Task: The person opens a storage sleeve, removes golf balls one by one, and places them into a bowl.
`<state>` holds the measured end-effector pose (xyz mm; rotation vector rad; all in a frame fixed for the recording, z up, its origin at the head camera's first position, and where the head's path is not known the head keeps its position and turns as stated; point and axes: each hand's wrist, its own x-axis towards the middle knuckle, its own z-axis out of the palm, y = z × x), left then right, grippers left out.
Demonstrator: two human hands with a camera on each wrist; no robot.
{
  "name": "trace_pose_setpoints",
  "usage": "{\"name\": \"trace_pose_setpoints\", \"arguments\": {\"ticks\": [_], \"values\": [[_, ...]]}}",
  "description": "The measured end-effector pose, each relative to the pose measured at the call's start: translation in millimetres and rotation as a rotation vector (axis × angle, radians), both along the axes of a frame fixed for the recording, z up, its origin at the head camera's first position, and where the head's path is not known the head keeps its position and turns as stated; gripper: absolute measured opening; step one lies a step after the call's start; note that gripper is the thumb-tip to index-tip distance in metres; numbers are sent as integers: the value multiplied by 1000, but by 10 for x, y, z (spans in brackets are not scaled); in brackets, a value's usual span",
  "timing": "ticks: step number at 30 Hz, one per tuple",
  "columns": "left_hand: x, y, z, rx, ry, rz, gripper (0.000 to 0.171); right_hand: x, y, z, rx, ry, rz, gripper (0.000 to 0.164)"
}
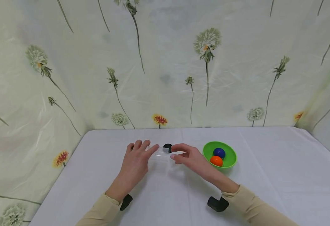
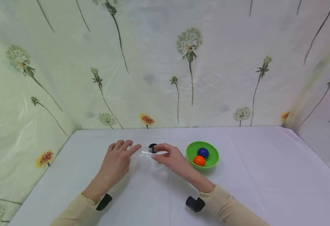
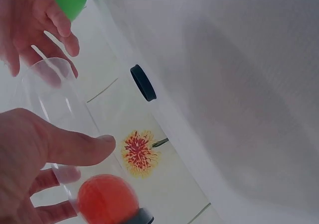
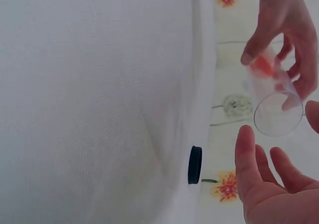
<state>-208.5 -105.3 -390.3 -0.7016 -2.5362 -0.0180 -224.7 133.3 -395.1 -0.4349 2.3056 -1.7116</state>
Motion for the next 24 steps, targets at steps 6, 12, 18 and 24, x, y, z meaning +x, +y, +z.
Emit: {"name": "trace_pose_setpoints", "arguments": {"ticks": [6,12,18,24], "values": [[12,20,-5,-5,23,-24,65,33,-29,-38,-108,-64,37,50],[5,30,-21,7,45,-45,64,46,-45,-66,-163,-88,62,49],[6,32,-27,11,27,-44,63,54,-68,-78,-156,-81,40,49],[17,40,-24,-4,5,-32,65,64,-79,-83,-160,-78,37,48]]}}
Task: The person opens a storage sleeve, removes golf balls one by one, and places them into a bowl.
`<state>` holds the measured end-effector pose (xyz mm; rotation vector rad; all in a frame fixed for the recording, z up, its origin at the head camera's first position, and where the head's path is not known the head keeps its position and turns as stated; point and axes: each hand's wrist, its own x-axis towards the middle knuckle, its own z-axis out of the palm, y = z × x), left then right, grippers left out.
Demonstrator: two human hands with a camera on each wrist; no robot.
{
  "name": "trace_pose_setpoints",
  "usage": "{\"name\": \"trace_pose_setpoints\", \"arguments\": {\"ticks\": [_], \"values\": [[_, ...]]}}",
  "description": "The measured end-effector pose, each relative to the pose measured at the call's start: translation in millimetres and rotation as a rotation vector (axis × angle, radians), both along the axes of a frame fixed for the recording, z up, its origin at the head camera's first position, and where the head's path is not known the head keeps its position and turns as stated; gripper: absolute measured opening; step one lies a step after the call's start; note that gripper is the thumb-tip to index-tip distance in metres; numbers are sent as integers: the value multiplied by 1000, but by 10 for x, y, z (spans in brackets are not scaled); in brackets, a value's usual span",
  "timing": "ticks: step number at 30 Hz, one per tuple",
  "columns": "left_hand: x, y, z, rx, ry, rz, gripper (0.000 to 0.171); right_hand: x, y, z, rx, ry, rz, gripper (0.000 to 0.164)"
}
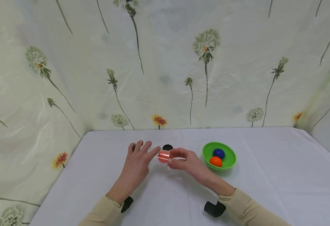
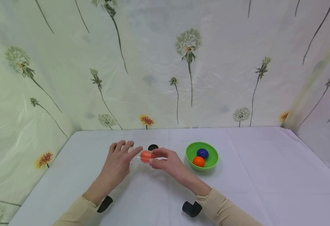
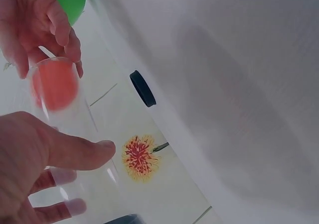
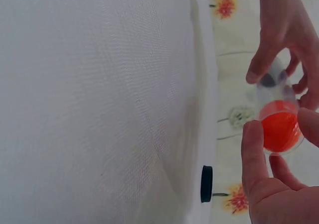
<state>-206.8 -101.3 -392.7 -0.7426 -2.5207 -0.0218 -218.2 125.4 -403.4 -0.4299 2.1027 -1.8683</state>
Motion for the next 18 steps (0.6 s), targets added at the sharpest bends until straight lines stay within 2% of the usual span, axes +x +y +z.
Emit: {"name": "trace_pose_setpoints", "arguments": {"ticks": [10,18], "values": [[-7,-22,-39,11,-9,0,64,15,5,6,25,9,-8,45],[-20,-93,-48,-29,-55,51,58,66,29,42,120,38,-7,47]]}}
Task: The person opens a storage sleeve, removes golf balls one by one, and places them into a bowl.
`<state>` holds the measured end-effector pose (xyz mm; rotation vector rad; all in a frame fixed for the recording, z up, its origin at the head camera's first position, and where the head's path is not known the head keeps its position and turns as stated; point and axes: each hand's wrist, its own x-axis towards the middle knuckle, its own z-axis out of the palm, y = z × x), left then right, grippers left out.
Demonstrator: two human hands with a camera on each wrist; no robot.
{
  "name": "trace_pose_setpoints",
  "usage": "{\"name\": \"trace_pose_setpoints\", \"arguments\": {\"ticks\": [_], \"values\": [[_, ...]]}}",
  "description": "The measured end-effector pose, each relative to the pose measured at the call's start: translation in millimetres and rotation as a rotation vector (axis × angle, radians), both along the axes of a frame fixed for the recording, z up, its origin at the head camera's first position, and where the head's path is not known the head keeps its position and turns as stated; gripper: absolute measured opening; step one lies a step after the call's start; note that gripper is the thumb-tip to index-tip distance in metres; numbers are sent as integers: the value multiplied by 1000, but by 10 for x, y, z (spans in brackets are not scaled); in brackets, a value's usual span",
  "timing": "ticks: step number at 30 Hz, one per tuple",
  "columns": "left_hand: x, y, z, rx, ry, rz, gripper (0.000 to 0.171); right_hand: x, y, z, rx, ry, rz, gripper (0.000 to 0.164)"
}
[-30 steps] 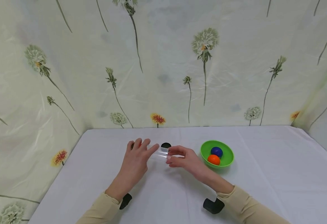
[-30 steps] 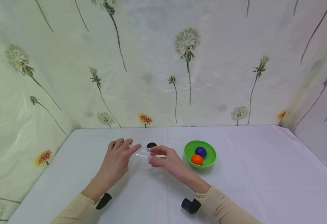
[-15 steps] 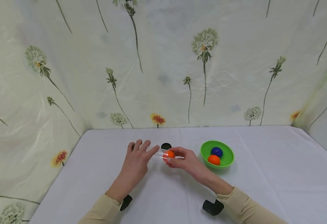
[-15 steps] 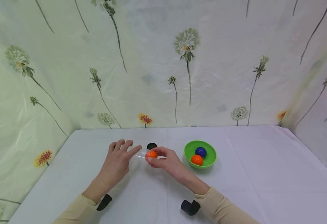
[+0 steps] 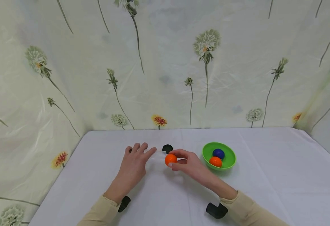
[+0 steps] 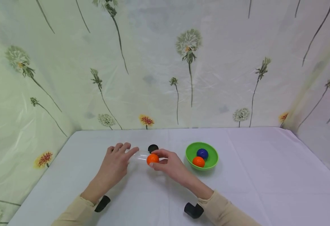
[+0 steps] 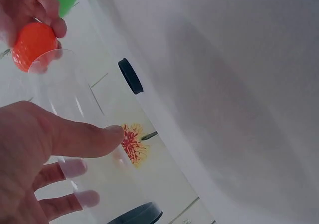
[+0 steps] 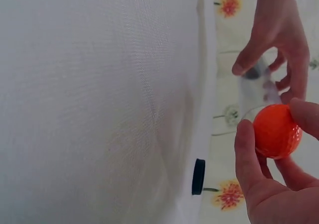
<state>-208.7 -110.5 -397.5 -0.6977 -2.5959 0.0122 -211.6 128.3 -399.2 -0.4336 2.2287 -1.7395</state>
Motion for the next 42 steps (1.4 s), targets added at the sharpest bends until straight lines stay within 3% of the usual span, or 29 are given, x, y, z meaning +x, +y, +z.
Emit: {"name": "trace_pose_setpoints", "arguments": {"ticks": [9,18,31,37,42], "values": [[-14,-28,10,12,-13,11,56,49,52,64,71,123,-12,46],[-29,-40,-4,23,22,-12,56,55,233,171,26,174,-173,43],[-24,-82,-4,44,9,-6,56,-37,662,385,82,336,-267,45],[-37,-90,17,51,16,-9,56,-49,885,453,113,346,-282,46],[-42,-95,8,49,16,-9,56,-47,1051,401,163,325,-306,50]]}}
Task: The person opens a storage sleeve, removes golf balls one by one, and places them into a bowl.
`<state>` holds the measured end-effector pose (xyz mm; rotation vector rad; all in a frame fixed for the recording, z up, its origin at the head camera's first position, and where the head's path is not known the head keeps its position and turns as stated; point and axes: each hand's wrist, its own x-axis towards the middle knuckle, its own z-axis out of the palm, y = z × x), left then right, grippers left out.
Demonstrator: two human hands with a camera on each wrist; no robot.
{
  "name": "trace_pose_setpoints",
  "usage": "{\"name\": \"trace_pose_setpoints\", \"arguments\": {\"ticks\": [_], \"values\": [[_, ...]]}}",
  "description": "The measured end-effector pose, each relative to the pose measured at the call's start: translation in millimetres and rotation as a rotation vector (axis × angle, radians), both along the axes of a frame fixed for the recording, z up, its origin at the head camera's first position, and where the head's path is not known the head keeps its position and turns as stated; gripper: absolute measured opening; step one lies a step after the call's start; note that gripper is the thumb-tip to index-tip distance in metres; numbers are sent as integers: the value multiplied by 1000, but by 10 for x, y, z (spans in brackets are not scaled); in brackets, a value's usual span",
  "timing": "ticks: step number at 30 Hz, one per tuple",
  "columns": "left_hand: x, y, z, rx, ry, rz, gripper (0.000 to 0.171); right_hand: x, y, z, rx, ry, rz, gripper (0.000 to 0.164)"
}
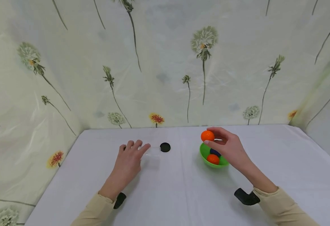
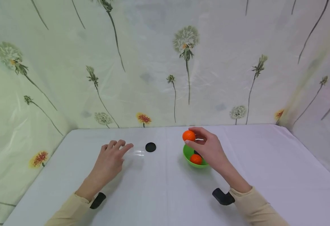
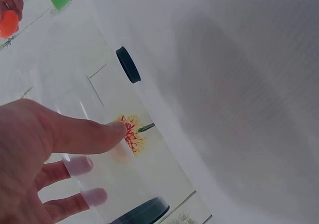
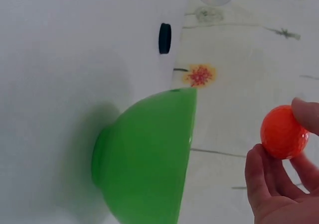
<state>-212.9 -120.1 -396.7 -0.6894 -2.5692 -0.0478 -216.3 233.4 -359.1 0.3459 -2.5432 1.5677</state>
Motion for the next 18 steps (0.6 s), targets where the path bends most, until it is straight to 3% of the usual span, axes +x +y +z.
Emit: {"name": "trace_pose_setpoints", "arguments": {"ticks": [10,18], "values": [[18,3,-10,5,-32,9,56,-7,175,-223,176,-5,-26,51],[9,4,-16,36,-34,4,58,-7,171,-327,226,4,-21,45]]}}
